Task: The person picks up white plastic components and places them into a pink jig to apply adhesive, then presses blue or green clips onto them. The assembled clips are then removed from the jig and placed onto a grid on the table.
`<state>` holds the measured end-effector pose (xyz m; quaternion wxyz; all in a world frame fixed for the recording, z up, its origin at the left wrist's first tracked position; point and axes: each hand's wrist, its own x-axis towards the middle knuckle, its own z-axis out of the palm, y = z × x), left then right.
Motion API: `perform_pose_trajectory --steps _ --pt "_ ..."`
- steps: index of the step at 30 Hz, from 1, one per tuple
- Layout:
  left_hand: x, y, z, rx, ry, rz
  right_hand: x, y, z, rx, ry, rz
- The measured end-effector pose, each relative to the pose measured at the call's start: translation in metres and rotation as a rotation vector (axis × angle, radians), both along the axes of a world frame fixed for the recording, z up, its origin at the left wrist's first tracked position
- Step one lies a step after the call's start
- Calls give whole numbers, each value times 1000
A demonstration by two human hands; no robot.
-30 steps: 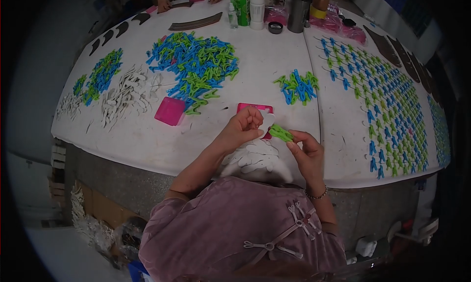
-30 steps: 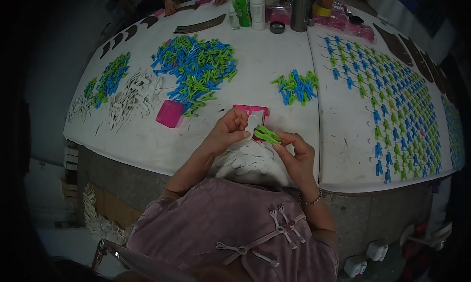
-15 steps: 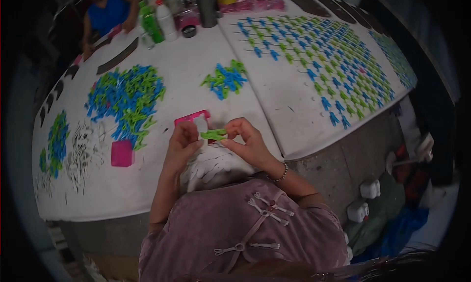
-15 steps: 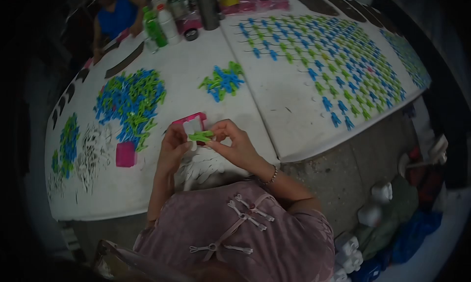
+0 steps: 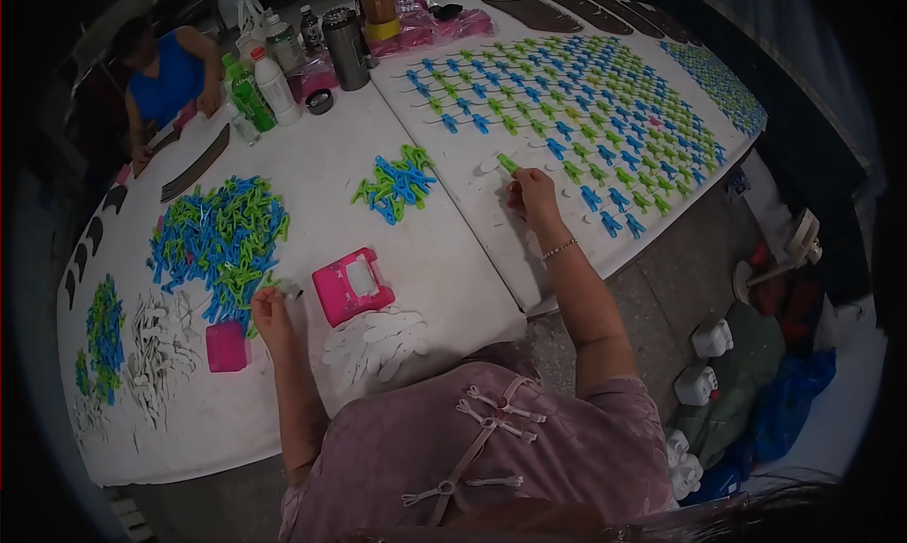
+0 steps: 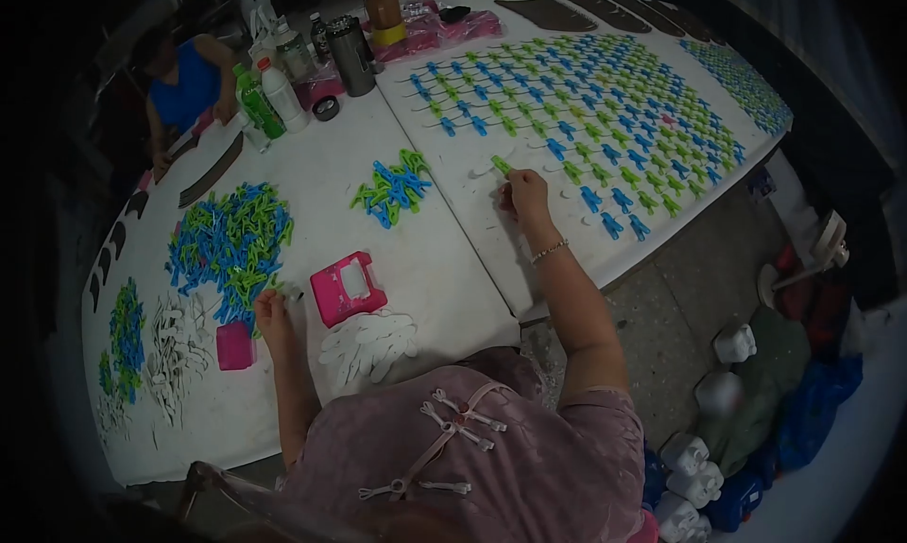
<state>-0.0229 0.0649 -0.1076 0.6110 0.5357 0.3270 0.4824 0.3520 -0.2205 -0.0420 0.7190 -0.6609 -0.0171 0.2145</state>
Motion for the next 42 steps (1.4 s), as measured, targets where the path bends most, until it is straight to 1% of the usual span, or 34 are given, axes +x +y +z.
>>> perform_pose_trajectory --steps 2,3,5,8,12,22,29,30,32,33,34,35,36,37,38,39,40,41,42 --pt "1 -4 5 21 16 5 21 11 -4 64 56 -84" --pt "1 -5 6 41 38 2 29 15 -4 63 53 -77" --pt "2 -6 7 44 51 10 43 20 -6 86 74 -172" --pt "2 -7 6 64 68 4 66 22 -17 69 89 -200" --pt "6 -11 9 115 89 -3 69 21 -13 91 114 -231" --pt "6 -13 9 68 80 -12 69 22 -8 103 125 -258" --pt "6 -9 3 94 84 -20 70 21 -8 89 169 -249" --pt "4 -8 2 88 75 -23 70 20 -8 82 174 -226" --pt "4 -8 5 92 69 -30 62 21 -17 30 7 -193" --pt "3 -10 10 103 108 -10 50 23 -18 -26 -81 -143" --pt "3 -11 15 110 146 16 35 26 -16 -76 -173 -84" --pt "0 -11 21 90 226 22 16 32 -18 -83 -153 -17" --pt "-4 -10 27 68 299 22 -2 36 -18 -93 -249 101" --pt "-10 -10 30 53 315 69 -17 38 -18 -96 -348 209" --pt "-15 -10 31 29 266 12 -33 42 -19 -95 -337 249" --pt "-20 -13 33 8 213 -53 -52 45 -19 -132 -457 391" --pt "-26 -20 37 0 222 -30 -70 47 -17 -164 -578 526" --pt "-32 -27 42 31 274 -101 -87 47 -13 -160 -570 546" --pt "-37 -34 44 64 325 -175 -104 48 -7 -296 -709 665"
